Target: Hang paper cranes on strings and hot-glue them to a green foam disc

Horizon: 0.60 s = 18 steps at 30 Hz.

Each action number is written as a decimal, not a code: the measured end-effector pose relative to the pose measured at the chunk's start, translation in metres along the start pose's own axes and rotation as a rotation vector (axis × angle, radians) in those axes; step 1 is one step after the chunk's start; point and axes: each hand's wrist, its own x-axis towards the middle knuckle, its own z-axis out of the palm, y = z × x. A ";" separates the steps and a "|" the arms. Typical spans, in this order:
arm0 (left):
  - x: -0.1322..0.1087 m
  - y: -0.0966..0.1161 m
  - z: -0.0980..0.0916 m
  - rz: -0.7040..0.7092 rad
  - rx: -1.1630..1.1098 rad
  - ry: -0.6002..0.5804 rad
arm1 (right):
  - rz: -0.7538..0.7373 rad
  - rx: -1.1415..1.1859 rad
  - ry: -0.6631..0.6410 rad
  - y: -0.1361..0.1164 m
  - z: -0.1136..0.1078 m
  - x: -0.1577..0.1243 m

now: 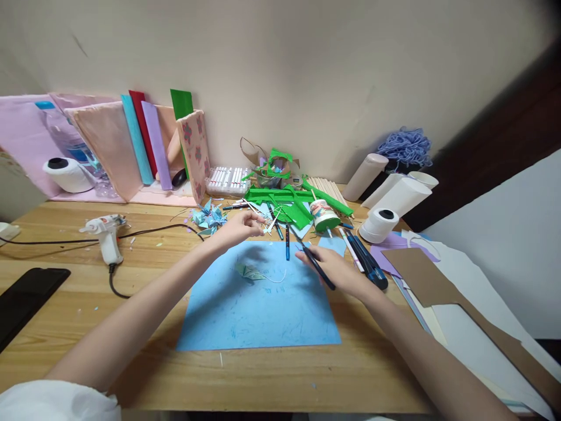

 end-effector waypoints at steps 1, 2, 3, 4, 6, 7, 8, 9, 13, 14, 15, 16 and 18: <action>-0.004 -0.003 -0.002 0.027 0.019 0.013 | 0.047 -0.144 0.086 0.005 -0.001 -0.001; -0.010 -0.007 -0.004 0.059 0.047 0.033 | 0.094 -0.277 0.150 0.011 -0.001 -0.002; -0.016 -0.010 -0.006 0.103 0.086 0.057 | 0.133 -0.387 0.189 0.018 0.000 -0.003; -0.023 -0.013 -0.008 0.154 0.134 0.078 | 0.164 -0.466 0.204 0.024 0.001 -0.003; -0.038 -0.018 -0.010 0.258 0.238 0.080 | 0.192 -0.547 0.194 0.036 0.003 -0.004; -0.045 -0.020 -0.009 0.300 0.284 0.063 | 0.194 -0.571 0.193 0.039 0.004 -0.004; -0.052 -0.022 -0.009 0.328 0.318 0.035 | 0.187 -0.591 0.204 0.040 0.005 -0.004; -0.058 -0.024 -0.008 0.343 0.342 0.003 | 0.166 -0.605 0.229 0.039 0.005 -0.004; -0.072 -0.028 -0.002 0.366 0.424 -0.075 | -0.115 -0.375 0.318 0.008 0.007 -0.005; -0.074 -0.029 -0.001 0.373 0.455 -0.086 | -0.187 -0.233 0.276 -0.004 0.010 -0.005; -0.077 -0.029 0.000 0.379 0.489 -0.097 | -0.233 -0.080 0.206 -0.016 0.015 -0.005; -0.079 -0.028 0.001 0.385 0.522 -0.105 | -0.260 0.066 0.125 -0.027 0.020 -0.004; -0.083 -0.027 0.003 0.389 0.575 -0.119 | -0.270 0.285 0.013 -0.045 0.032 -0.001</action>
